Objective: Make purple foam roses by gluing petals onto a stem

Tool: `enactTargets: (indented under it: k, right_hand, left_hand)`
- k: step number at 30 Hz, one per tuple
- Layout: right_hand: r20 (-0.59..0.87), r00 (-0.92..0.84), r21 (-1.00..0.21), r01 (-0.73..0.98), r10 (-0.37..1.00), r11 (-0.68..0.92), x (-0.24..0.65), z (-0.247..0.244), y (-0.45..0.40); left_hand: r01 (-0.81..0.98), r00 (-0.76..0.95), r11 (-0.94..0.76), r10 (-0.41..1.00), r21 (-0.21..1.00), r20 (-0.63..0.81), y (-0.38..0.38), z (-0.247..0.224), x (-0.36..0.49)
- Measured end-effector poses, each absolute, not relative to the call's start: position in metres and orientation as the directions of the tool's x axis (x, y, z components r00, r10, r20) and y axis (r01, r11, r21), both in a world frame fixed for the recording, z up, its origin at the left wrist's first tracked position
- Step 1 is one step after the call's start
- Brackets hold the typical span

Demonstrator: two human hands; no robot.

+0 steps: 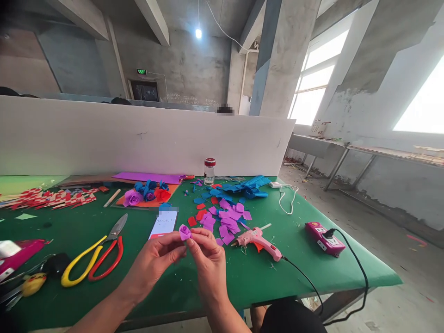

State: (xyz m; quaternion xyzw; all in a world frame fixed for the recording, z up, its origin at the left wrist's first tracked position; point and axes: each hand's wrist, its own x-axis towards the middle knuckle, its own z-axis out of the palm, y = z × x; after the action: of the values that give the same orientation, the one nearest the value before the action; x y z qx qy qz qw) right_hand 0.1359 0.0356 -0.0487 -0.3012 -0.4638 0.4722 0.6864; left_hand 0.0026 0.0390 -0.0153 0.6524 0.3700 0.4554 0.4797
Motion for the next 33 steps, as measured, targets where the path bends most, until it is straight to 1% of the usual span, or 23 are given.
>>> enactTargets:
  k: [2, 4, 10, 13, 17, 27, 33]
  right_hand:
    - [0.349, 0.146, -0.863, -0.334, 0.926, 0.378, 0.132, -0.051, 0.034]
    - [0.358, 0.178, -0.876, -0.276, 0.917, 0.396, 0.129, -0.053, 0.034]
    - [0.416, 0.268, -0.884, -0.106, 0.869, 0.456, 0.128, -0.054, 0.032]
    - [0.465, 0.272, -0.871, -0.029, 0.842, 0.490, 0.129, -0.051, 0.029]
    - [0.488, 0.280, -0.870, 0.077, 0.827, 0.487, 0.130, -0.047, 0.027]
    - [0.540, 0.308, -0.842, 0.187, 0.784, 0.506, 0.134, -0.039, 0.026]
    - [0.619, 0.311, -0.785, 0.283, 0.721, 0.552, 0.135, -0.041, 0.027]
  left_hand:
    - [-0.024, 0.282, -0.172, 0.944, 0.985, 0.172, 0.038, -0.019, 0.008]
    - [-0.081, 0.251, -0.122, 0.958, 0.989, 0.139, 0.036, -0.022, 0.012]
    - [-0.233, 0.226, -0.034, 0.970, 0.972, 0.089, 0.036, -0.026, 0.019]
    - [-0.272, 0.199, -0.017, 0.977, 0.962, 0.074, 0.037, -0.029, 0.019]
    - [-0.267, 0.168, -0.014, 0.984, 0.964, 0.060, 0.037, -0.029, 0.019]
    - [-0.237, 0.150, -0.033, 0.986, 0.971, 0.070, 0.033, -0.025, 0.024]
    - [-0.225, 0.125, -0.047, 0.989, 0.973, 0.077, 0.031, -0.026, 0.025]
